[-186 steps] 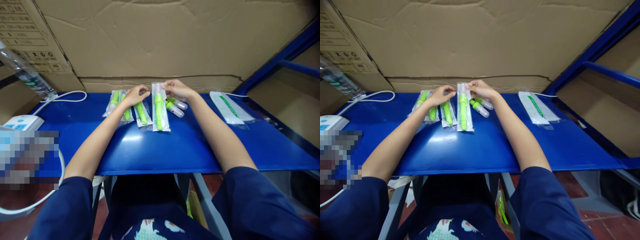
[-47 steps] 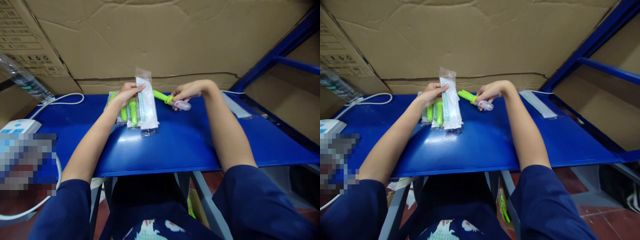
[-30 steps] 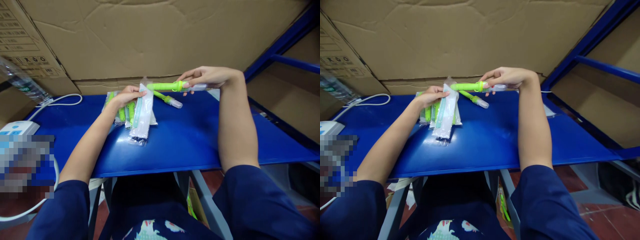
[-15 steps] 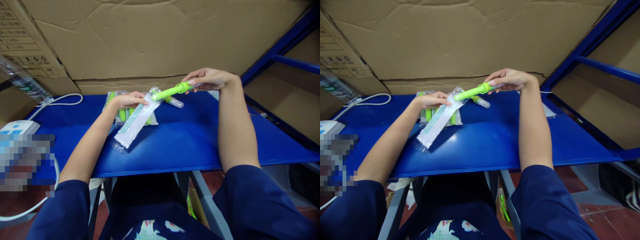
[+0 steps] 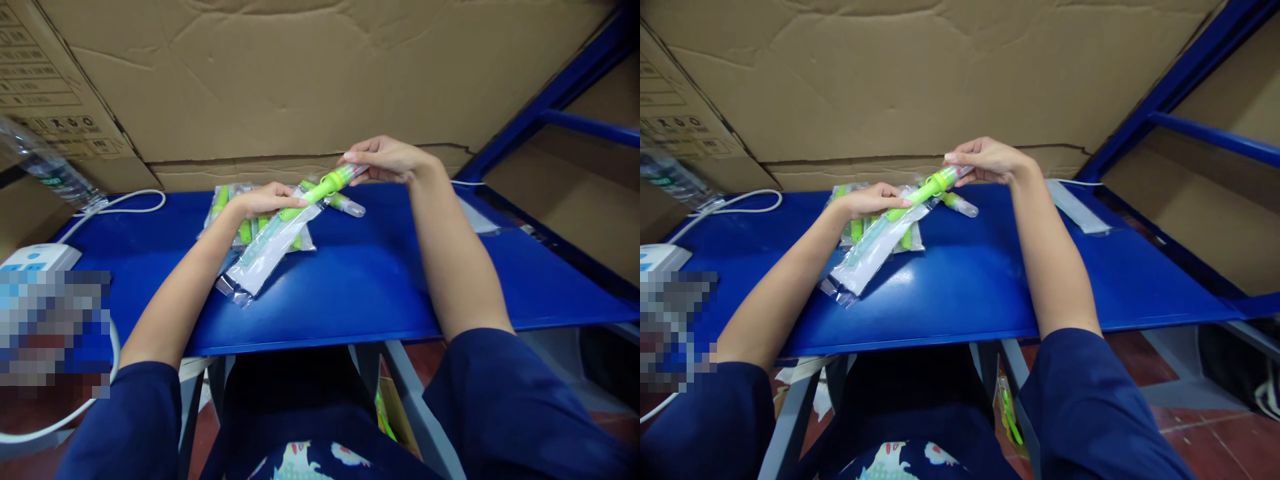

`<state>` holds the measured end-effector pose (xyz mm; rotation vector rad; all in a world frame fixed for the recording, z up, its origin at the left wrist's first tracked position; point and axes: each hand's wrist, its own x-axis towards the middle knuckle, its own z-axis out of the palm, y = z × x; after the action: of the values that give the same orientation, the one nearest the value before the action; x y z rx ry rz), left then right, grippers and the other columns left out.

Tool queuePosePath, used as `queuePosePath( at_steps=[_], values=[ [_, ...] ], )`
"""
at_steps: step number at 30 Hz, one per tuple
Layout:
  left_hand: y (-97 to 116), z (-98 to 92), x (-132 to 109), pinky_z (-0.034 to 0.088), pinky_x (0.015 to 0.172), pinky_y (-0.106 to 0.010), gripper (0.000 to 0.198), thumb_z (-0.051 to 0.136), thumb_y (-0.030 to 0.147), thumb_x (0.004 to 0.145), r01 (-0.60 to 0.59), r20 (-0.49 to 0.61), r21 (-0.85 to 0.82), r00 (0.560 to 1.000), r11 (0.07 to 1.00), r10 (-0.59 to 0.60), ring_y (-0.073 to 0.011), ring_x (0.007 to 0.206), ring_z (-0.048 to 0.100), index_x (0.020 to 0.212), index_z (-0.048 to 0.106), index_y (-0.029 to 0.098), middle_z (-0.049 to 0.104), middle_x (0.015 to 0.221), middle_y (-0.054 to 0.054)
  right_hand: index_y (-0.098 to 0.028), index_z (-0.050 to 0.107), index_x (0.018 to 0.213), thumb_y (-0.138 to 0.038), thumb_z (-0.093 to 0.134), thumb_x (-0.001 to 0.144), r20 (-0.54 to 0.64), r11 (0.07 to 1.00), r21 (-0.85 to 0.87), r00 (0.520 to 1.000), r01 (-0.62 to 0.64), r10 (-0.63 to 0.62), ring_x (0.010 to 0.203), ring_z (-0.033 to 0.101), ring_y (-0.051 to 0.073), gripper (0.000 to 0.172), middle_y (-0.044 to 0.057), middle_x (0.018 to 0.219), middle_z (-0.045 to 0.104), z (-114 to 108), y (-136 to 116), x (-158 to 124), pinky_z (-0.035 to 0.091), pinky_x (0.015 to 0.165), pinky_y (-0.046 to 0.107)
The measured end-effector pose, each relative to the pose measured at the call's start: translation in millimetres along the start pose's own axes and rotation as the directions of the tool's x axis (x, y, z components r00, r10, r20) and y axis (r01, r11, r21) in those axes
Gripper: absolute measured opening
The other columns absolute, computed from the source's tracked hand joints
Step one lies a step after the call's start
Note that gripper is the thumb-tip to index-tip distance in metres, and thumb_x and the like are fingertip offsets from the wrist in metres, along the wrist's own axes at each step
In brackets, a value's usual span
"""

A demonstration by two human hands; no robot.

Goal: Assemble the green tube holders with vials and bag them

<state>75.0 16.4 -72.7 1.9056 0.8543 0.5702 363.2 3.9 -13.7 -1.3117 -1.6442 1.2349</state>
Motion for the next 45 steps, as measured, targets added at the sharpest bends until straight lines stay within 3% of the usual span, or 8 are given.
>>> queuePosePath(
  at_steps=[4, 7, 14, 20, 25, 31, 40, 45],
  values=[
    [1, 1.9, 0, 0.043, 0.053, -0.029, 0.044, 0.091, 0.063, 0.072, -0.101, -0.043, 0.004, 0.994, 0.995, 0.101, -0.0138, 0.053, 0.058, 0.068, 0.073, 0.023, 0.057, 0.057, 0.000, -0.018, 0.073, 0.095, -0.033, 0.084, 0.091, 0.005, 0.999, 0.040, 1.000, 0.020, -0.020, 0.087, 0.079, 0.017, 0.019, 0.004, 0.092, 0.078, 11, -7, -4, 0.070, 0.085, 0.034],
    [4, 3.5, 0, 0.038, 0.051, -0.028, 0.049, 0.090, 0.068, 0.071, -0.053, 0.019, -0.050, 0.998, 0.997, 0.054, -0.0110, 0.048, 0.051, 0.068, 0.073, 0.022, 0.054, 0.056, 0.000, -0.019, 0.069, 0.090, -0.031, 0.085, 0.091, -0.008, 0.997, 0.059, 0.998, 0.057, -0.057, 0.083, 0.077, 0.016, 0.020, 0.003, 0.088, 0.076, 16, -9, -2, 0.070, 0.087, 0.036],
    [8, 7.4, -2, 0.051, 0.070, -0.036, 0.047, 0.089, 0.066, 0.077, -0.042, -0.092, -0.107, 0.995, 0.993, 0.032, -0.0207, 0.069, 0.067, 0.080, 0.075, 0.021, 0.063, 0.064, -0.005, -0.022, 0.069, 0.094, -0.056, 0.089, 0.084, -0.116, 0.972, -0.126, 0.971, 0.196, -0.210, 0.081, 0.071, 0.015, 0.041, 0.003, 0.085, 0.073, 37, 4, 21, 0.065, 0.074, 0.025],
    [10, 8.3, -3, 0.056, 0.073, -0.031, 0.046, 0.087, 0.062, 0.082, 0.033, -0.095, -0.178, 0.994, 0.983, -0.050, -0.0185, 0.072, 0.071, 0.087, 0.073, 0.018, 0.073, 0.071, -0.007, -0.022, 0.065, 0.093, -0.049, 0.095, 0.078, -0.239, 0.921, -0.112, 0.890, 0.373, -0.389, 0.068, 0.067, 0.017, 0.043, 0.002, 0.076, 0.069, 57, 14, 37, 0.064, 0.065, 0.033],
    [8, 9.6, -2, 0.058, 0.077, -0.028, 0.039, 0.078, 0.052, 0.093, 0.017, -0.066, -0.274, 0.997, 0.961, -0.037, -0.0186, 0.080, 0.076, 0.093, 0.078, 0.014, 0.082, 0.094, -0.014, -0.022, 0.066, 0.094, -0.062, 0.088, 0.081, -0.318, 0.874, -0.327, 0.829, 0.360, -0.461, 0.089, 0.074, 0.028, 0.048, 0.007, 0.083, 0.071, 65, 17, 39, 0.065, 0.083, 0.046],
    [10, 12.7, -1, 0.062, 0.083, -0.038, 0.039, 0.072, 0.048, 0.099, 0.036, -0.166, -0.315, 0.982, 0.948, -0.092, -0.0214, 0.074, 0.075, 0.082, 0.077, 0.013, 0.081, 0.087, -0.015, -0.021, 0.070, 0.091, -0.080, 0.077, 0.082, -0.272, 0.771, -0.540, 0.797, 0.337, -0.539, 0.106, 0.070, 0.033, 0.060, 0.012, 0.094, 0.074, 77, 18, 37, 0.057, 0.101, 0.051],
    [-8, 3.7, 9, 0.063, 0.089, -0.042, 0.035, 0.080, 0.046, 0.093, -0.024, -0.283, -0.417, 0.954, 0.909, -0.104, -0.0232, 0.075, 0.075, 0.076, 0.075, 0.015, 0.076, 0.075, -0.010, -0.020, 0.077, 0.097, -0.082, 0.061, 0.093, -0.193, 0.791, -0.462, 0.824, 0.402, -0.532, 0.116, 0.068, 0.034, 0.064, 0.013, 0.102, 0.076, 79, 14, 39, 0.053, 0.109, 0.052],
    [-6, 3.1, 8, 0.061, 0.091, -0.037, 0.026, 0.080, 0.037, 0.094, -0.035, -0.306, -0.409, 0.947, 0.912, -0.101, -0.0191, 0.076, 0.074, 0.081, 0.078, 0.015, 0.078, 0.080, -0.008, -0.021, 0.075, 0.089, -0.074, 0.065, 0.095, -0.052, 0.873, -0.296, 0.906, 0.389, -0.421, 0.107, 0.070, 0.028, 0.055, 0.010, 0.096, 0.076, 85, 7, 29, 0.057, 0.104, 0.046]
  ],
)
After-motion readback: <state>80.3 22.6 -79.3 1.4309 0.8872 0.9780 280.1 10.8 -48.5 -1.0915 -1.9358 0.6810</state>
